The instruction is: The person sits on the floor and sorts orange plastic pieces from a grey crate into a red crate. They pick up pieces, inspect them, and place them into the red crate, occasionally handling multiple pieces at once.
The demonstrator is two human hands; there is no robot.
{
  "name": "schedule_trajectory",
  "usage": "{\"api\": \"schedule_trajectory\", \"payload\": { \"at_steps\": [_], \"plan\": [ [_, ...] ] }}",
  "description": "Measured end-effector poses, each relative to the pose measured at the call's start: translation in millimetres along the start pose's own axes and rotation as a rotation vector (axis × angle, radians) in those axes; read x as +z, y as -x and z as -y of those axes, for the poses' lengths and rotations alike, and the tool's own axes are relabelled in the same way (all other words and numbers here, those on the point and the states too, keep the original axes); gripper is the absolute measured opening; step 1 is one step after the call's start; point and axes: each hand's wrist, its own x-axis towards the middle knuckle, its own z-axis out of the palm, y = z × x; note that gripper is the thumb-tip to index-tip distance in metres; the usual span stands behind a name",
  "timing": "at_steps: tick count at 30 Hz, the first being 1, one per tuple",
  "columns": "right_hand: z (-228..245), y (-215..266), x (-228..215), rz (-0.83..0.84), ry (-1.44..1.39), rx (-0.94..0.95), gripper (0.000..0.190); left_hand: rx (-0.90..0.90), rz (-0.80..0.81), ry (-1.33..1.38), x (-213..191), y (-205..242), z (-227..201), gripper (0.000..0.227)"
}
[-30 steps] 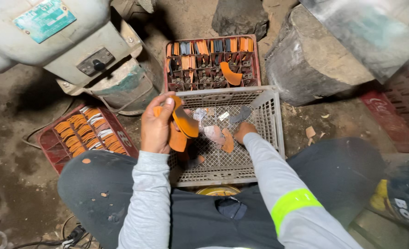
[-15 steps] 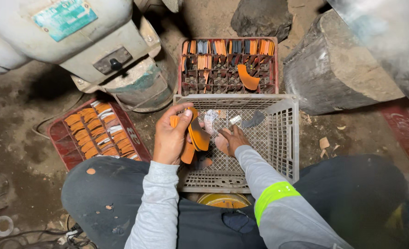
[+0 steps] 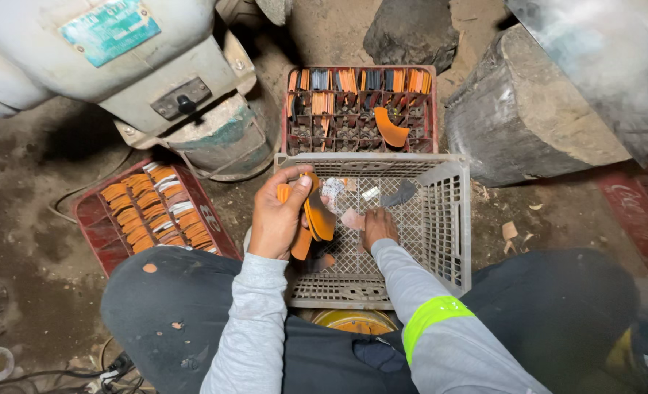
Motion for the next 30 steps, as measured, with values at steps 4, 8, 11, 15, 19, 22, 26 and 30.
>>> {"api": "schedule_trajectory", "payload": {
  "at_steps": [4,8,11,15,19,22,26,30],
  "plan": [
    [-3.8,-0.3,1.2,-0.104,-0.073,-0.064,0.069,-0.006,0.012,0.041,-0.8,2.3,3.1,0.026],
    [-8.2,-6.3,0.9,-0.051,0.018,-0.063,0.055,0.018,0.055,0.002,-0.3,0.4,3.9,0.026],
    [-9.9,-8.0,2.3,-0.104,0.024,-0.056,0.057,0.01,0.068,-0.016,0.1,0.2,6.1,0.026],
    [-13.0,-6.2,3.7,-0.008,-0.122,0.116,0.064,-0.014,0.058,-0.018,-2.1,0.3,9.5,0.026],
    [-7.2,-1.4,9.4,0.113,-0.036,0.246,0.088,-0.008,0.062,-0.006,-1.2,-2.4,10.4,0.027],
    [-1.8,2.1,18.2,-0.123,-0.08,0.149,0.072,-0.023,0.063,-0.005,-2.4,0.2,12.4,0.027],
    [-4.0,-5.2,15.4,-0.055,-0.172,0.178,0.076,-0.042,0.07,-0.014,-4.4,-1.0,10.1,0.028],
    [-11.5,-16.9,6.5,-0.013,-0.256,0.213,0.055,-0.069,0.101,-0.044,-2.5,-3.7,14.3,0.029]
  ]
}}
